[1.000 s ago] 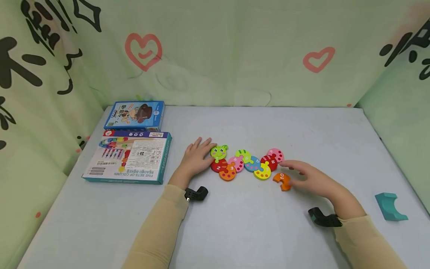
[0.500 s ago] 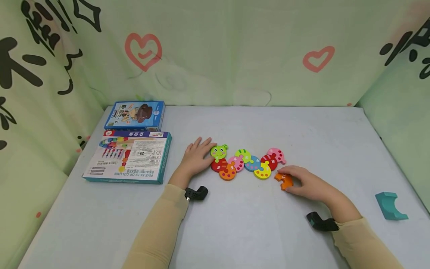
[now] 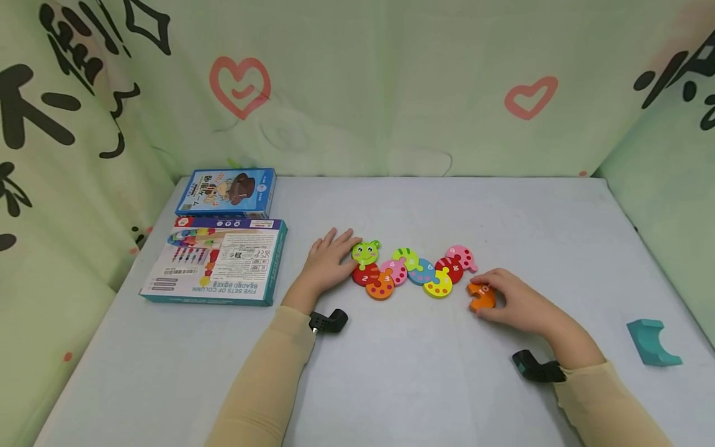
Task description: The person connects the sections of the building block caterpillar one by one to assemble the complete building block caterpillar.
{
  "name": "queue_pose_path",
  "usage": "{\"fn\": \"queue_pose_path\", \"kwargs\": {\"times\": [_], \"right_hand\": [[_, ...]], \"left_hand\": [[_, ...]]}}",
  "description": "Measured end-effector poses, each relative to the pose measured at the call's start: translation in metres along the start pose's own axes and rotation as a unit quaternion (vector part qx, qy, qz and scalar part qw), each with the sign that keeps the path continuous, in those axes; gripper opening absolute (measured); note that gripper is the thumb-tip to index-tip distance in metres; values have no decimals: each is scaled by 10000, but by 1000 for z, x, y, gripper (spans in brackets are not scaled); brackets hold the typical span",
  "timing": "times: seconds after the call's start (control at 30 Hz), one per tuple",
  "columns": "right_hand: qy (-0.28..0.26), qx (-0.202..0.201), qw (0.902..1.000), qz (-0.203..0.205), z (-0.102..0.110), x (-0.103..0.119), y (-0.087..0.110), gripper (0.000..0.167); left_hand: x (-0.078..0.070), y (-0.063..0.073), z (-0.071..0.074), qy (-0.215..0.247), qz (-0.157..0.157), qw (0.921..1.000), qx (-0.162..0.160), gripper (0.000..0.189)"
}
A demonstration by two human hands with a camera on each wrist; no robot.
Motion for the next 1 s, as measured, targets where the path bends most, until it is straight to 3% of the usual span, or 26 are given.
{"fn": "queue_pose_path", "kwargs": {"times": [0.13,0.33,0.5,1.0], "right_hand": [[-185,-344,9983,-441,8,-7,-7,56],[-269,-495,9950,-826,12,-15,-24,61],[-201,-580,9933,-978,13,-18,-33,64],[193,-666,9923,-1028,8,-22,-34,64]], "left_hand": [[0,0,-1,-25,14,10000,-21,52],[-2,-1,-2,21,1,10000,36,52],[-3,-1,0,-16,10,10000,21,52],[-1,0,1,-80,42,9999,74,52]]}}
Point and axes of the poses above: each hand's wrist, its own y-axis away from the middle knuckle, its own z-axis out of the back of the hand, x = y × z, the point moved 6 cm from there along -y, towards the middle knuckle, and after that the axes turned 6 degrees about z, right-handed, at the moved point
